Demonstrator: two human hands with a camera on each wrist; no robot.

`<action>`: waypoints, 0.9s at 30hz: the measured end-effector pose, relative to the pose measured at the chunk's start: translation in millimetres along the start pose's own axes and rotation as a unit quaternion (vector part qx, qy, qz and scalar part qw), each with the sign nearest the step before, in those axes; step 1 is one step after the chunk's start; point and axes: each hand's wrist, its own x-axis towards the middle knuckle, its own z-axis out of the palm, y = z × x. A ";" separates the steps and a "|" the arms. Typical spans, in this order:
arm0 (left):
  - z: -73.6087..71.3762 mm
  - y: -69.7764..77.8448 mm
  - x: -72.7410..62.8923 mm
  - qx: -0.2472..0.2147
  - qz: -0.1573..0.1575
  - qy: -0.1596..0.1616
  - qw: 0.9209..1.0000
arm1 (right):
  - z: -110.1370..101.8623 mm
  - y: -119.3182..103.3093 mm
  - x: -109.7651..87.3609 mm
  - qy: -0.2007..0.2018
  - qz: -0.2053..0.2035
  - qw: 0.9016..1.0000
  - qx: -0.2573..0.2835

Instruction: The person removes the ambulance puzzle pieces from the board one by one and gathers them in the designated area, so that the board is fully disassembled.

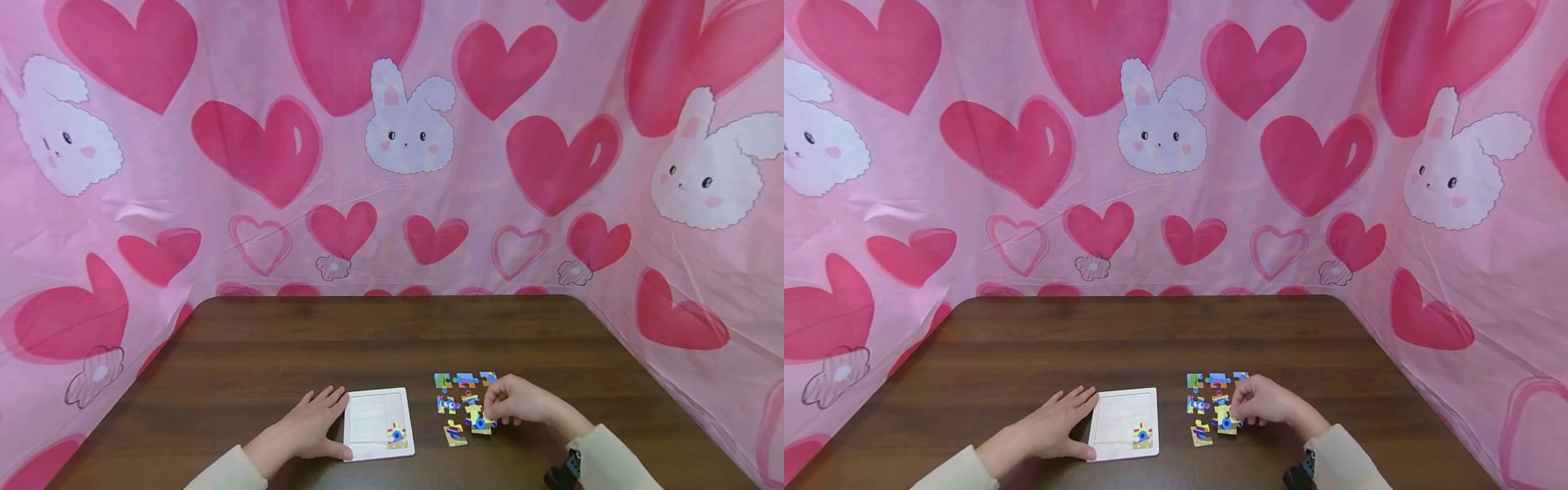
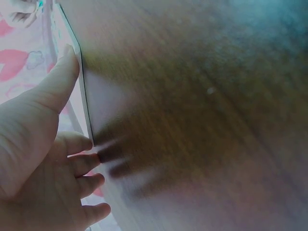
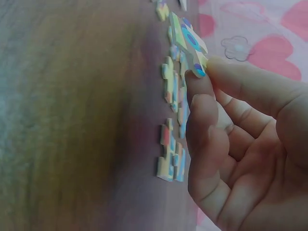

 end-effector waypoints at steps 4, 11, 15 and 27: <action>0.0 -0.1 0.4 0.001 -0.005 -0.004 1.000 | 2.9 2.9 1.2 -0.008 -0.005 1.000 -0.018; 0.1 0.1 0.7 0.004 -0.010 -0.004 1.000 | 7.3 5.0 3.2 -0.004 -0.009 0.998 -0.061; 0.8 -0.1 1.2 0.004 -0.010 -0.004 1.000 | 8.8 4.4 3.9 0.006 -0.007 0.997 -0.082; 2.5 -0.6 3.2 0.009 -0.014 -0.007 1.000 | 11.2 1.7 5.2 0.016 0.005 0.995 -0.095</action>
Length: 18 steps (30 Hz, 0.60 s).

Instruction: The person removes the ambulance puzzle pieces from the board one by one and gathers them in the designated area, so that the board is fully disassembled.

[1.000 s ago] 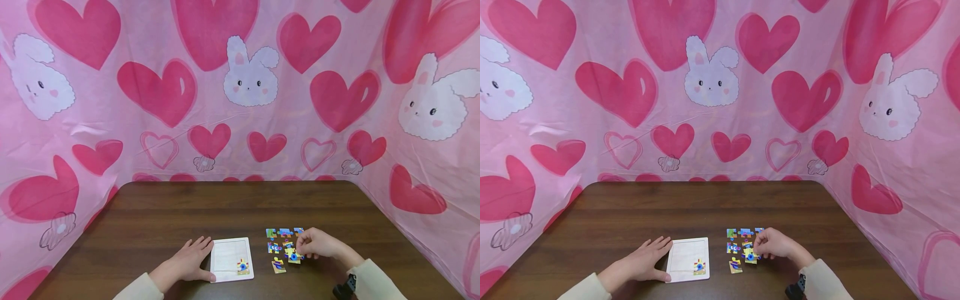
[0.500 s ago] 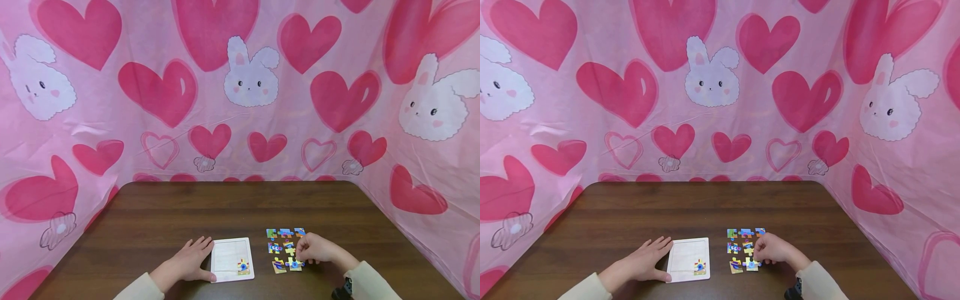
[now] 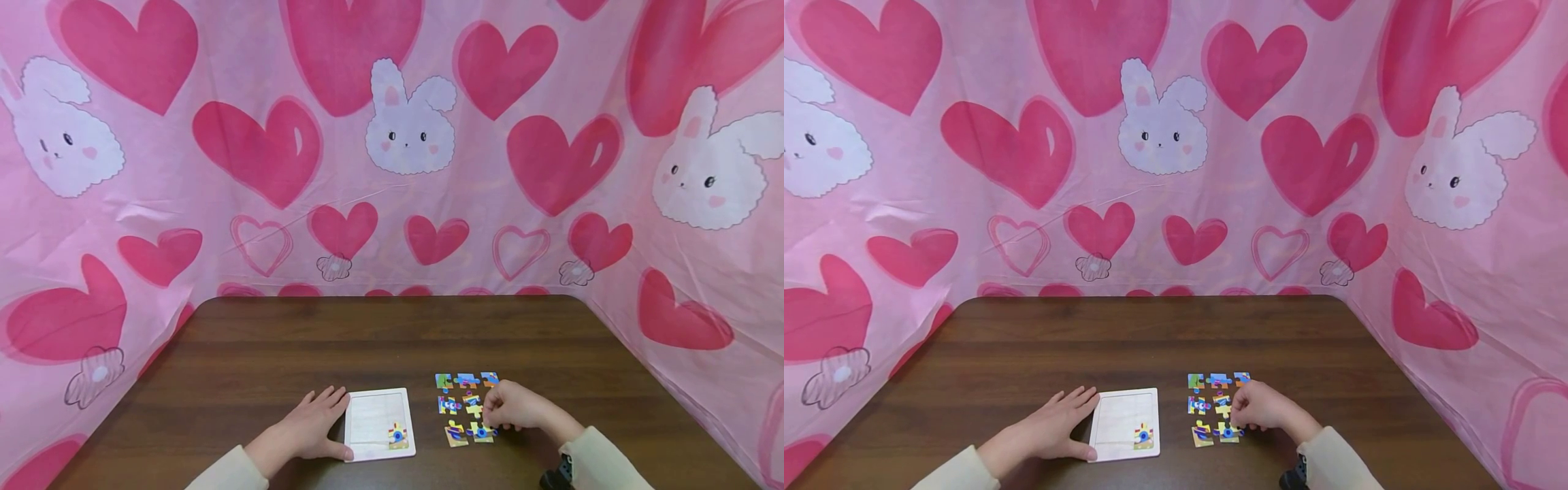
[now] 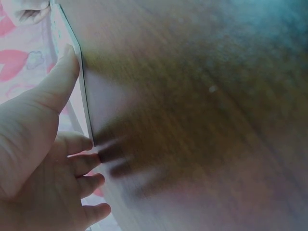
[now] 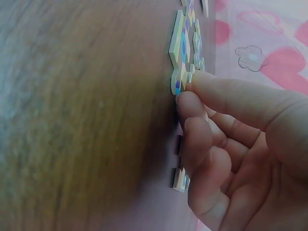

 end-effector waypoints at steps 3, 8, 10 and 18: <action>0.1 -0.2 0.3 0.002 0.001 0.001 1.000 | 0.4 0.2 -0.5 0.001 0.000 1.000 0.000; -0.2 -0.3 0.1 0.004 0.001 0.000 1.000 | -0.1 -0.6 0.0 0.002 0.008 1.000 0.001; -0.5 -0.3 0.1 0.003 0.001 -0.001 1.000 | -0.7 -1.2 0.5 0.002 0.010 1.000 0.000; -0.6 0.1 0.6 0.003 -0.004 -0.008 1.000 | -2.9 -9.6 6.2 0.001 -0.013 1.000 0.021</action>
